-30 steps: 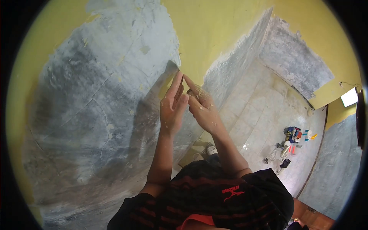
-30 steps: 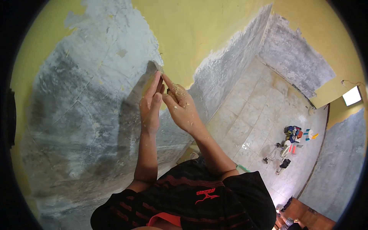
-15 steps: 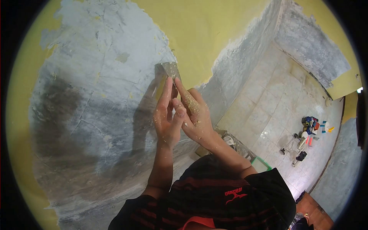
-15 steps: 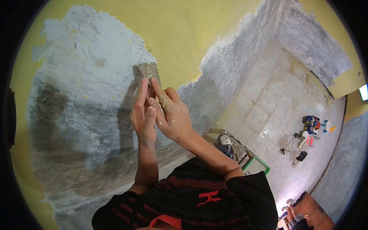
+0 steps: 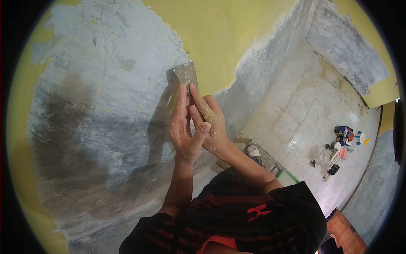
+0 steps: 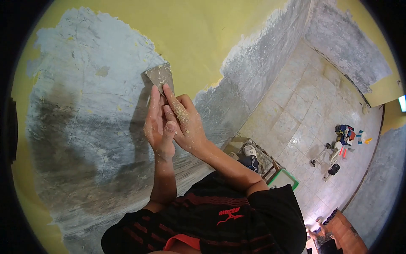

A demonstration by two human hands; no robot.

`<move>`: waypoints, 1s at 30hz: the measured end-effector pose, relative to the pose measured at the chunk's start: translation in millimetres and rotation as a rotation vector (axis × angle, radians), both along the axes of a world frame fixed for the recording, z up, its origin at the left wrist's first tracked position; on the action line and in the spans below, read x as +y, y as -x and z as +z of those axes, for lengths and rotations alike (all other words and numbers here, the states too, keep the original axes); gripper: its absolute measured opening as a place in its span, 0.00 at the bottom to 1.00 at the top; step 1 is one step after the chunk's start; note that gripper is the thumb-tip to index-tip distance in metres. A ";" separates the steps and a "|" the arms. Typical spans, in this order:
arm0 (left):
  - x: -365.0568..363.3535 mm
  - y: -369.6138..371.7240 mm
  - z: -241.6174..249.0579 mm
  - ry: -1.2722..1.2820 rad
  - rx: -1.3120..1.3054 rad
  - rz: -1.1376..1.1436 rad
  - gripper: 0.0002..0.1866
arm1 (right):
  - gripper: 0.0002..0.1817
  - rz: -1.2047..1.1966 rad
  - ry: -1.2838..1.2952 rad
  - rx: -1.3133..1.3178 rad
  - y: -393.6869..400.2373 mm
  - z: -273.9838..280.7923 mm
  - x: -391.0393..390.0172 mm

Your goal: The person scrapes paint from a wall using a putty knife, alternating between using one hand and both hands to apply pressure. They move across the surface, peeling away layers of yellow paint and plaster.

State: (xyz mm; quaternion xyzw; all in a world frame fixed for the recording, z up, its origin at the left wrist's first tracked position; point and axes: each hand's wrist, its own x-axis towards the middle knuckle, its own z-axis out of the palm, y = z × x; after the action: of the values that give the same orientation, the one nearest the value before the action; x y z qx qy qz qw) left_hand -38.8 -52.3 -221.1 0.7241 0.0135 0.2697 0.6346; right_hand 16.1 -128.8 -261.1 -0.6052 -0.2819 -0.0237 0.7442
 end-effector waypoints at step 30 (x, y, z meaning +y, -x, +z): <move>8.1 -4.3 -13.8 -0.232 0.000 -0.038 0.60 | 0.30 -0.163 -0.047 -0.090 -14.8 -27.2 23.8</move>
State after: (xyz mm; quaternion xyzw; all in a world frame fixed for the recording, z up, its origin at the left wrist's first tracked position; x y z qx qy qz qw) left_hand -34.5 -44.1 -234.8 0.7929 -0.0314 0.2574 0.5514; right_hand 30.9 -105.0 -288.4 -0.6069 -0.2640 -0.1178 0.7403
